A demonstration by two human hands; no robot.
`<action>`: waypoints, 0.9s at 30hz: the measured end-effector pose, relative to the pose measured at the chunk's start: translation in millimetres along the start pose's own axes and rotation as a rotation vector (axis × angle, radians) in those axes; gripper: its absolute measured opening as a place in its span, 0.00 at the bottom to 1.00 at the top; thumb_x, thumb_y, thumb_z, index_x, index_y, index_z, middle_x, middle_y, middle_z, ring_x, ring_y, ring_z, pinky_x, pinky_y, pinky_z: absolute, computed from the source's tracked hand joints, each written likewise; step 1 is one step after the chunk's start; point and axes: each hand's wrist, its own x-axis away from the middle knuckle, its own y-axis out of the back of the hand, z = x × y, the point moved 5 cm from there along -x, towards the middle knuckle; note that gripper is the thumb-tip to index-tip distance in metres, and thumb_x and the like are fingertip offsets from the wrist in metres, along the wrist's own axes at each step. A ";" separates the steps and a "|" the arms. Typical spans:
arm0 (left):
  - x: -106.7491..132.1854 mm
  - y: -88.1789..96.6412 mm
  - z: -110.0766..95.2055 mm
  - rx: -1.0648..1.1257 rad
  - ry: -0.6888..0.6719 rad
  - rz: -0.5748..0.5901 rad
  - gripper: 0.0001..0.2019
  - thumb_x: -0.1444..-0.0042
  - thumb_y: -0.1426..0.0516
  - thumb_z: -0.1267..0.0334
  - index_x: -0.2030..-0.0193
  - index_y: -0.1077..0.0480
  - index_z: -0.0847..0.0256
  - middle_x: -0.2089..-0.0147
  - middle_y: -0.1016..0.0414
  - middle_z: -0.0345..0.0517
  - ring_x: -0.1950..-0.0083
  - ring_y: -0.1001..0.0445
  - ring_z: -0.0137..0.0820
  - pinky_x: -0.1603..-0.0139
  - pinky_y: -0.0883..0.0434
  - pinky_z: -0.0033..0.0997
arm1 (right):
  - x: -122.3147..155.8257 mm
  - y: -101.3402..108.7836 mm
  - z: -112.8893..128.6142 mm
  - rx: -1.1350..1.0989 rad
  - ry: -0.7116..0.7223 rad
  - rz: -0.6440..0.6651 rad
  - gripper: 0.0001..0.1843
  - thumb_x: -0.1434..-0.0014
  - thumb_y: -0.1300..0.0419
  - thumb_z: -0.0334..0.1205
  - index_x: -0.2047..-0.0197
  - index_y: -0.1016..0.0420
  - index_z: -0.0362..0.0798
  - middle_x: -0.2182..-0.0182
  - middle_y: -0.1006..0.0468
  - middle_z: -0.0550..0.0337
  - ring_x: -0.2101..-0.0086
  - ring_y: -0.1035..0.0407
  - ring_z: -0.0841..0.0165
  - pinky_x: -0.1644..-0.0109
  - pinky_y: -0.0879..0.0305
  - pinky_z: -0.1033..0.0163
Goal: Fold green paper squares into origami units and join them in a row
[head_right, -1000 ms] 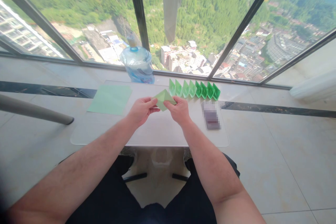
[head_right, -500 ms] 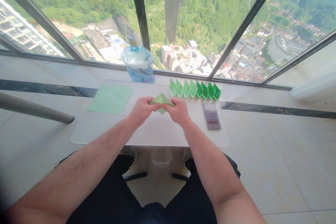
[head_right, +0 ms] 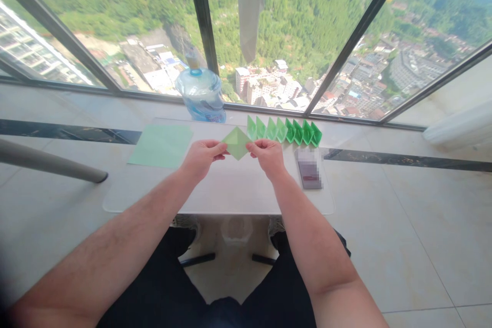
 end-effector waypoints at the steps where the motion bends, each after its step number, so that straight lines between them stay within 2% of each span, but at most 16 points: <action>1: 0.0 1.0 -1.1 0.006 -0.001 -0.001 0.16 0.59 0.30 0.53 0.71 0.21 0.65 0.69 0.19 0.52 0.65 0.22 0.35 0.63 0.29 0.32 | -1.3 1.2 -0.3 -0.009 -0.009 0.013 0.15 0.52 0.30 0.50 0.75 0.21 0.46 0.81 0.25 0.62 0.76 0.34 0.71 0.69 0.36 0.63; 3: -0.6 2.1 -2.5 0.017 -0.013 -0.007 0.16 0.59 0.30 0.52 0.72 0.21 0.65 0.69 0.19 0.52 0.66 0.22 0.35 0.63 0.29 0.32 | -3.4 1.7 -1.9 -0.009 -0.024 0.054 0.17 0.50 0.32 0.53 0.73 0.20 0.46 0.79 0.23 0.59 0.76 0.32 0.70 0.67 0.34 0.62; 5: -1.3 3.4 -3.4 0.013 -0.050 -0.047 0.15 0.58 0.30 0.53 0.73 0.21 0.64 0.70 0.20 0.50 0.67 0.23 0.34 0.63 0.29 0.32 | -4.1 2.7 -4.2 0.027 -0.026 0.026 0.18 0.49 0.33 0.54 0.70 0.19 0.46 0.78 0.22 0.59 0.75 0.31 0.69 0.67 0.32 0.62; 9: 4.4 8.8 -10.4 -0.197 -0.210 -0.289 0.10 0.51 0.34 0.55 0.71 0.21 0.60 0.74 0.22 0.43 0.68 0.25 0.33 0.64 0.31 0.30 | 5.0 5.2 0.5 0.182 0.117 -0.281 0.20 0.47 0.34 0.53 0.58 0.18 0.47 0.69 0.19 0.57 0.70 0.28 0.67 0.63 0.30 0.60; 10: 8.2 8.0 -13.3 -0.266 -0.256 -0.335 0.09 0.49 0.35 0.56 0.70 0.20 0.60 0.74 0.22 0.42 0.67 0.25 0.33 0.63 0.31 0.30 | 8.1 -0.2 1.3 0.185 0.135 -0.272 0.20 0.46 0.35 0.54 0.58 0.19 0.47 0.68 0.18 0.56 0.69 0.27 0.67 0.62 0.29 0.60; 11: 12.3 5.3 -15.7 -0.313 -0.296 -0.347 0.08 0.48 0.36 0.57 0.68 0.19 0.58 0.72 0.21 0.42 0.66 0.24 0.34 0.61 0.30 0.30 | 10.5 -8.8 0.8 0.159 0.127 -0.196 0.21 0.45 0.35 0.54 0.56 0.19 0.47 0.66 0.18 0.55 0.67 0.25 0.65 0.61 0.28 0.60; 13: 20.8 -5.4 -19.0 -0.347 -0.370 -0.269 0.07 0.47 0.36 0.59 0.62 0.18 0.55 0.63 0.17 0.43 0.59 0.23 0.36 0.52 0.29 0.32 | 15.4 -27.1 -0.1 0.089 0.098 -0.012 0.25 0.46 0.34 0.55 0.50 0.20 0.48 0.60 0.17 0.53 0.61 0.23 0.63 0.59 0.27 0.59; 15: 29.7 -16.9 -20.5 -0.338 -0.435 -0.170 0.08 0.49 0.35 0.62 0.60 0.18 0.53 0.56 0.17 0.44 0.49 0.23 0.39 0.43 0.31 0.34 | 19.0 -38.5 1.2 0.048 0.103 0.084 0.26 0.47 0.33 0.55 0.49 0.21 0.49 0.55 0.17 0.54 0.57 0.23 0.62 0.57 0.26 0.60; 18: 36.4 -27.3 -18.6 -0.275 -0.453 -0.067 0.10 0.51 0.34 0.68 0.61 0.17 0.51 0.51 0.18 0.46 0.44 0.25 0.41 0.38 0.34 0.35 | 18.0 -38.5 1.3 0.060 0.110 0.044 0.19 0.46 0.34 0.52 0.56 0.20 0.49 0.61 0.17 0.56 0.60 0.23 0.63 0.60 0.26 0.61; 20: 33.7 -24.5 -17.4 -0.282 -0.436 -0.106 0.09 0.50 0.35 0.69 0.63 0.18 0.53 0.55 0.18 0.47 0.47 0.24 0.40 0.40 0.33 0.36 | 14.8 -31.0 -2.0 0.078 0.066 -0.039 0.15 0.44 0.37 0.51 0.65 0.21 0.47 0.70 0.18 0.57 0.66 0.23 0.64 0.65 0.27 0.62; 22: 26.6 -14.2 -17.6 -0.281 -0.411 -0.226 0.07 0.50 0.35 0.67 0.63 0.19 0.55 0.58 0.19 0.47 0.52 0.24 0.39 0.47 0.30 0.34 | 11.6 -24.5 -5.8 0.081 0.010 -0.068 0.14 0.45 0.38 0.50 0.71 0.23 0.47 0.77 0.21 0.58 0.71 0.24 0.65 0.68 0.29 0.63; 23: 22.4 -7.7 -18.0 -0.250 -0.398 -0.290 0.10 0.51 0.35 0.67 0.60 0.20 0.56 0.58 0.20 0.47 0.53 0.24 0.38 0.51 0.30 0.33 | 10.3 -22.4 -7.1 0.077 -0.011 -0.057 0.14 0.45 0.38 0.50 0.72 0.24 0.47 0.78 0.22 0.59 0.73 0.24 0.66 0.69 0.29 0.63; 24: 17.4 -3.1 -17.4 -0.213 -0.368 -0.307 0.14 0.52 0.33 0.66 0.56 0.21 0.56 0.56 0.20 0.47 0.54 0.24 0.36 0.55 0.30 0.31 | 9.3 -21.0 -7.7 0.069 -0.026 -0.035 0.14 0.46 0.37 0.50 0.72 0.24 0.46 0.78 0.22 0.58 0.74 0.25 0.66 0.70 0.29 0.63; 25: 11.8 -0.5 -15.3 -0.168 -0.308 -0.284 0.17 0.54 0.33 0.65 0.54 0.22 0.57 0.58 0.20 0.46 0.58 0.24 0.34 0.59 0.30 0.30 | 8.6 -20.0 -7.9 0.061 -0.040 -0.007 0.14 0.46 0.37 0.49 0.72 0.24 0.46 0.78 0.22 0.58 0.75 0.25 0.66 0.70 0.29 0.63; 27: 3.6 -0.8 -10.8 -0.126 -0.177 -0.169 0.14 0.54 0.33 0.62 0.59 0.22 0.62 0.67 0.21 0.44 0.67 0.26 0.32 0.66 0.31 0.30 | 8.2 -19.0 -7.2 0.054 -0.062 0.048 0.14 0.46 0.37 0.49 0.70 0.23 0.46 0.78 0.21 0.58 0.75 0.25 0.67 0.71 0.29 0.63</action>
